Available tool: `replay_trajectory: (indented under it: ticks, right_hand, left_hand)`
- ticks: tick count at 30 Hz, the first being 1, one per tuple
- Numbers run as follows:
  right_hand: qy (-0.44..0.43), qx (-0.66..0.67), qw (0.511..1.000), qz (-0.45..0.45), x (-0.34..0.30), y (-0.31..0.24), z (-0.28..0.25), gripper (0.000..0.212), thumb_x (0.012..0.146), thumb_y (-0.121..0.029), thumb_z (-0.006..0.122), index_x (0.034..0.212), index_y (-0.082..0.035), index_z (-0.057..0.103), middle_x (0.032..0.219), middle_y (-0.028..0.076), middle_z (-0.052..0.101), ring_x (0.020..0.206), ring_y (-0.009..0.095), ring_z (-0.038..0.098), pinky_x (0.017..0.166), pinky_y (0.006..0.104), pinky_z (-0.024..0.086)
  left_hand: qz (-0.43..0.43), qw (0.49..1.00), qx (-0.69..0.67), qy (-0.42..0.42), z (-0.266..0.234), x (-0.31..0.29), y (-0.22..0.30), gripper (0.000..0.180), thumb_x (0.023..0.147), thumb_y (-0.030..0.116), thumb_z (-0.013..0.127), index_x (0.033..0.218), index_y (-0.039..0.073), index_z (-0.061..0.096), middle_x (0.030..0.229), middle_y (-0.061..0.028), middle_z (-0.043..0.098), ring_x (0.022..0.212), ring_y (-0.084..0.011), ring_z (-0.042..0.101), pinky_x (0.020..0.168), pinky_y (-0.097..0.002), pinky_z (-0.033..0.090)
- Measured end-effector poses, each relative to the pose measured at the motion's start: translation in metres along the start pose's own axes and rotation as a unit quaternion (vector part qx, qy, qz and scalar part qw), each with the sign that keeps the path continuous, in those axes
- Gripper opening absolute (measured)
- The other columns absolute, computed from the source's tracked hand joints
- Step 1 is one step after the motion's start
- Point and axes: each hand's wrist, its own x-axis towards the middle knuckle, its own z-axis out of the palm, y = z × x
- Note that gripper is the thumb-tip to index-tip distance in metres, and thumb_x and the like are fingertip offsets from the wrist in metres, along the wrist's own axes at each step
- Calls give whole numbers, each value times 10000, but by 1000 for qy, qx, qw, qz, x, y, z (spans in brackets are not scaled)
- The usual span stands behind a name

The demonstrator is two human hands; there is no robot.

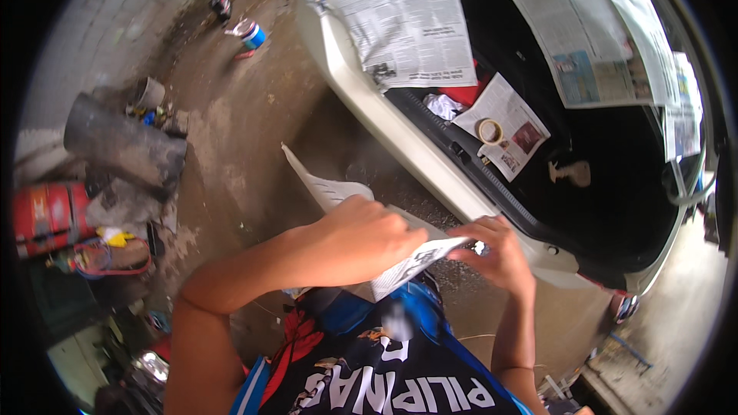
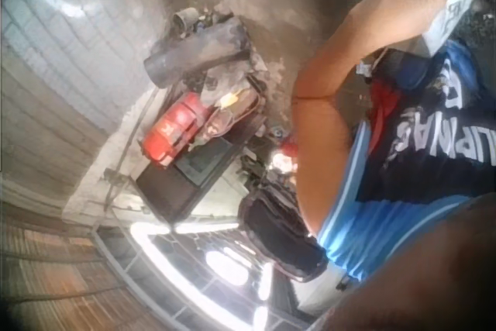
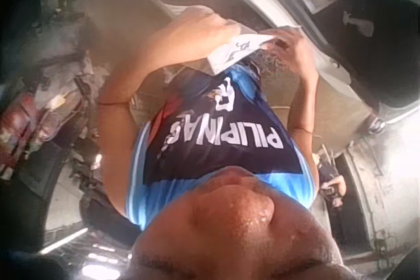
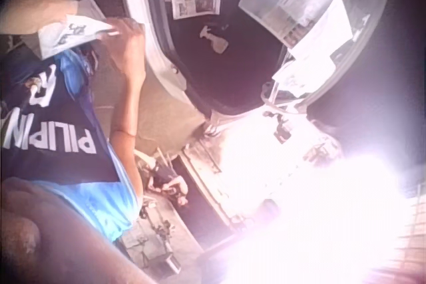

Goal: The person tapes newspaper sheets to the rear trunk lid of a white car using masking tape. They repeatedly tear tape, position sheets, and smooth them along the trunk edges and around the license plate area.

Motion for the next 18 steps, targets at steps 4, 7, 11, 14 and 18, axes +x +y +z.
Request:
replay_trajectory:
  ticks: [4, 7, 11, 14, 18]
  right_hand:
    - [-24, -144, 988, 48, -6, 8, -78, 221, 680, -193, 923, 827, -100, 786, 798, 49, 723, 845, 250, 675, 915, 385, 457]
    - [-117, -178, 963, 164, 39, -15, -162, 198, 681, -51, 908, 831, -68, 781, 813, 79, 715, 799, 220, 678, 783, 373, 509]
    - [-233, -398, 866, 194, 206, -68, -205, 225, 757, -126, 908, 930, -60, 780, 918, 56, 738, 884, 158, 707, 854, 372, 555]
    - [-303, -471, 814, 154, 354, -64, -155, 133, 782, -169, 880, 826, -79, 793, 787, 44, 748, 891, 184, 714, 928, 404, 546]
    - [-424, -568, 704, -48, 466, -10, -32, 92, 745, -169, 872, 768, -137, 789, 847, 53, 750, 915, 227, 686, 910, 409, 527]
  left_hand:
    - [-40, 992, -72, 98, 16, 4, -16, 104, 913, 124, 678, 903, 49, 607, 703, -137, 673, 655, -344, 703, 567, -454, 524]
    - [-43, 931, -248, 263, 47, 8, -56, 118, 927, 132, 728, 892, 46, 655, 743, -163, 701, 666, -352, 696, 590, -449, 513]
    - [-104, 802, -417, 414, 127, 50, -111, 139, 954, 187, 754, 955, 57, 705, 762, -142, 721, 649, -318, 707, 593, -414, 512]
    - [-194, 684, -504, 490, 193, 97, -132, 183, 1007, 209, 715, 1005, 27, 696, 859, -144, 751, 745, -243, 747, 669, -359, 558]
    - [-219, 488, -677, 506, 261, 152, -147, 210, 1055, 207, 647, 1051, 0, 681, 1001, -151, 753, 960, -209, 735, 879, -373, 587]
